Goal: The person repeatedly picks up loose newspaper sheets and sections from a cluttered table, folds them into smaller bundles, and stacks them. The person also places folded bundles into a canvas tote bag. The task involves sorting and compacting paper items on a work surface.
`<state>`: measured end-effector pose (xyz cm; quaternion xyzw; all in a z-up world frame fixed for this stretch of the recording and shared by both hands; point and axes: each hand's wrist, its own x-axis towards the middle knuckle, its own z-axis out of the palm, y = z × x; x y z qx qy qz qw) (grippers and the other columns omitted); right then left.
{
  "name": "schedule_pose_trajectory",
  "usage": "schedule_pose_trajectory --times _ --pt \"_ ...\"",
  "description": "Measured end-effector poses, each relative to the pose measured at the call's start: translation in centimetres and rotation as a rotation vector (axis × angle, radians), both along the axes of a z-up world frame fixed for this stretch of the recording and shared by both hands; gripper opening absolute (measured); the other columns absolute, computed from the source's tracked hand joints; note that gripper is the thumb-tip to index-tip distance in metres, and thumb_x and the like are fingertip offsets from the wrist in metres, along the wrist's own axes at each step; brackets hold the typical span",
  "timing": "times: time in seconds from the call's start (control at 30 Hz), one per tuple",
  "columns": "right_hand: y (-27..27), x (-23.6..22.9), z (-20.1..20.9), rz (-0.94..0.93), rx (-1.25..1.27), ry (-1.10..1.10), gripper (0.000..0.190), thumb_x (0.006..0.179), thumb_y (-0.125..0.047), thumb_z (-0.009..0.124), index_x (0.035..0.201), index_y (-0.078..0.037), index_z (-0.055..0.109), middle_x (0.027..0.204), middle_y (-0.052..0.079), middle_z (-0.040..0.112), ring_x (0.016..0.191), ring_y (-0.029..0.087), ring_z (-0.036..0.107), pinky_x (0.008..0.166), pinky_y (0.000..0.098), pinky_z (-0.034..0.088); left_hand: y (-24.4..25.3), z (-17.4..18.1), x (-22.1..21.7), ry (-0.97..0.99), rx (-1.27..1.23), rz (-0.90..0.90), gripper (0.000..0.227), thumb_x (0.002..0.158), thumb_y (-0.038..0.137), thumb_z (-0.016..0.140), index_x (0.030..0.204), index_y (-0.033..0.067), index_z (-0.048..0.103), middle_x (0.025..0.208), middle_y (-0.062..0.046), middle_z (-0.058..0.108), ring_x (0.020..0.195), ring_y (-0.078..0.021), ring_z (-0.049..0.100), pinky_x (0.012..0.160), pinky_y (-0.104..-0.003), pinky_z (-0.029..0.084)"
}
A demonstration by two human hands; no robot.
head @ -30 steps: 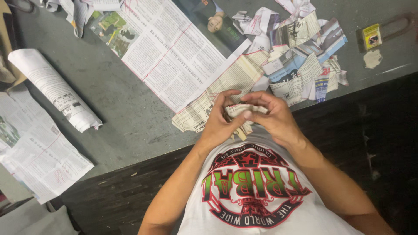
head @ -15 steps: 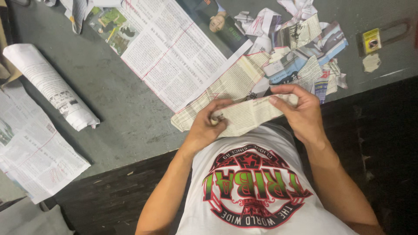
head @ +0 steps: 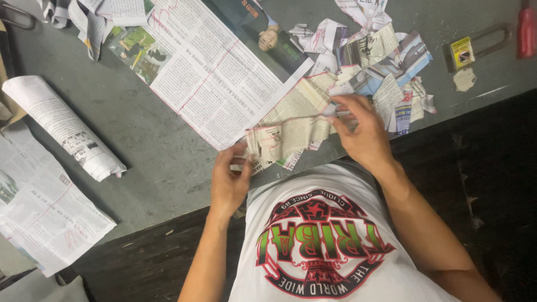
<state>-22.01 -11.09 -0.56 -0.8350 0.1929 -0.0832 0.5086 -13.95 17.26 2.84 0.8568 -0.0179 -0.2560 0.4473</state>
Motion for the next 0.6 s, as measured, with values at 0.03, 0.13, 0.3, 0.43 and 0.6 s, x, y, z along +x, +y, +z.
schedule_pose_trajectory --times 0.03,0.13,0.3,0.43,0.6 --pt "0.1 0.2 -0.2 0.033 -0.066 -0.008 0.041 0.09 -0.004 0.078 0.129 -0.002 0.065 0.129 0.016 0.064 0.114 0.03 0.064 0.09 0.036 0.054 -0.4 0.4 -0.3 -0.066 0.098 -0.005 0.034 0.091 0.003 0.068 0.125 0.0021 0.066 0.114 -0.011 0.065 0.09 -0.0182 0.063 0.071 -0.032 0.057" --pt "0.1 0.0 -0.7 0.057 -0.211 -0.075 0.041 0.092 -0.005 0.079 0.131 -0.002 0.065 0.133 0.015 0.063 0.124 0.034 0.061 0.102 0.0422 0.052 -2.2 0.8 -0.7 -0.441 0.184 -0.069 0.033 0.095 0.008 0.072 0.127 0.002 0.065 0.121 -0.016 0.06 0.107 -0.0298 0.061 0.09 -0.04 0.052" --pt "-1.5 -0.5 -1.6 0.003 -0.185 -0.025 0.04 0.093 -0.003 0.076 0.131 -0.001 0.065 0.14 0.018 0.059 0.129 0.037 0.057 0.102 0.0417 0.051 -4.8 -0.5 0.0 -0.591 0.193 -0.188 0.053 0.088 0.019 0.081 0.133 0.0022 0.059 0.133 -0.023 0.054 0.119 -0.0392 0.052 0.102 -0.048 0.044" --pt "-4.0 -0.4 -2.2 -0.092 -0.182 -0.019 0.038 0.095 -0.001 0.072 0.133 -0.002 0.064 0.144 0.018 0.057 0.134 0.037 0.056 0.107 0.0412 0.05 -4.9 -1.6 0.0 -0.565 0.261 -0.279 0.06 0.081 0.014 0.08 0.136 0.003 0.058 0.14 -0.026 0.048 0.124 -0.0422 0.047 0.104 -0.051 0.042" --pt "-5.3 -1.3 -2.4 -0.148 -0.294 -0.055 0.035 0.099 0.001 0.073 0.133 0.0 0.066 0.145 0.019 0.058 0.136 0.039 0.055 0.114 0.0446 0.046 -4.3 -2.5 -0.2 -0.574 0.264 -0.289 0.059 0.083 0.011 0.078 0.138 0.0024 0.057 0.137 -0.025 0.05 0.123 -0.042 0.049 0.105 -0.05 0.042"
